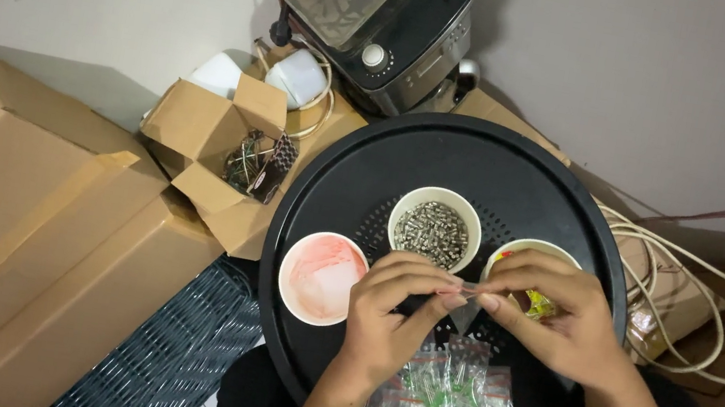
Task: The person is sorting and packaging green LEDs by picking them from a bowl and placing them into small plastic bags on a tray.
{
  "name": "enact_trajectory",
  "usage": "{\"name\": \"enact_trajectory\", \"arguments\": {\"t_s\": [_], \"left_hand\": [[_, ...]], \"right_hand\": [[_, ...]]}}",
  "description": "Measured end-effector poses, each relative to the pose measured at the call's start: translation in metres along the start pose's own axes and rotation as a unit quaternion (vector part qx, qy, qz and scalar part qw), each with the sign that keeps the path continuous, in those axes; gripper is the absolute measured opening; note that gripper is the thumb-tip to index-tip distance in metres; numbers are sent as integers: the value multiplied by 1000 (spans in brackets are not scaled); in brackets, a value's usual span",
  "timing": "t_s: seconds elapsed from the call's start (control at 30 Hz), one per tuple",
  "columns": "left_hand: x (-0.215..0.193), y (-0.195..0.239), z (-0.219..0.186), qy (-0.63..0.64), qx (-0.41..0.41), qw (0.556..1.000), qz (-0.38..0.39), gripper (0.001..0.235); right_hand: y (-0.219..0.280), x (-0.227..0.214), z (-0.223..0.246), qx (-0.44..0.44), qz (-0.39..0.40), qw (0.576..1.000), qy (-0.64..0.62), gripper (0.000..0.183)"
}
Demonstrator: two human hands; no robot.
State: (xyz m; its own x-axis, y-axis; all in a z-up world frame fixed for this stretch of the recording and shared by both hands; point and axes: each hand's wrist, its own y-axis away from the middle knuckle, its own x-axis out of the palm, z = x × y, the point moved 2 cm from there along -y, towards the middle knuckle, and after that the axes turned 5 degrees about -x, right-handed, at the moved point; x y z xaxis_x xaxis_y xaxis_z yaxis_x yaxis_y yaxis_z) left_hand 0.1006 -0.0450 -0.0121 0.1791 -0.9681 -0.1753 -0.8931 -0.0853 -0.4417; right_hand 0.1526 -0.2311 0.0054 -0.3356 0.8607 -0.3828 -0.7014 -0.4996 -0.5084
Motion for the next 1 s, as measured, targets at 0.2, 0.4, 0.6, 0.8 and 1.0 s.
{"name": "enact_trajectory", "arguments": {"t_s": [0.2,0.4,0.6,0.8,1.0], "left_hand": [[2,5,4,-21,-16,999,34,45],[6,10,8,-75,-107,987,96,56],[7,14,17,-99,-3,994,40,57],[-2,7,2,-77,-3,993,85,87],[-5,5,-3,-45,6,995,87,85]], "right_hand": [[4,-1,-5,16,4,1000,12,15],[7,-2,-11,9,12,1000,-18,14],[14,-8,-14,23,-11,999,-29,12],[17,-8,-20,39,11,999,-22,22],[18,-6,-22,38,17,999,1,25]]}}
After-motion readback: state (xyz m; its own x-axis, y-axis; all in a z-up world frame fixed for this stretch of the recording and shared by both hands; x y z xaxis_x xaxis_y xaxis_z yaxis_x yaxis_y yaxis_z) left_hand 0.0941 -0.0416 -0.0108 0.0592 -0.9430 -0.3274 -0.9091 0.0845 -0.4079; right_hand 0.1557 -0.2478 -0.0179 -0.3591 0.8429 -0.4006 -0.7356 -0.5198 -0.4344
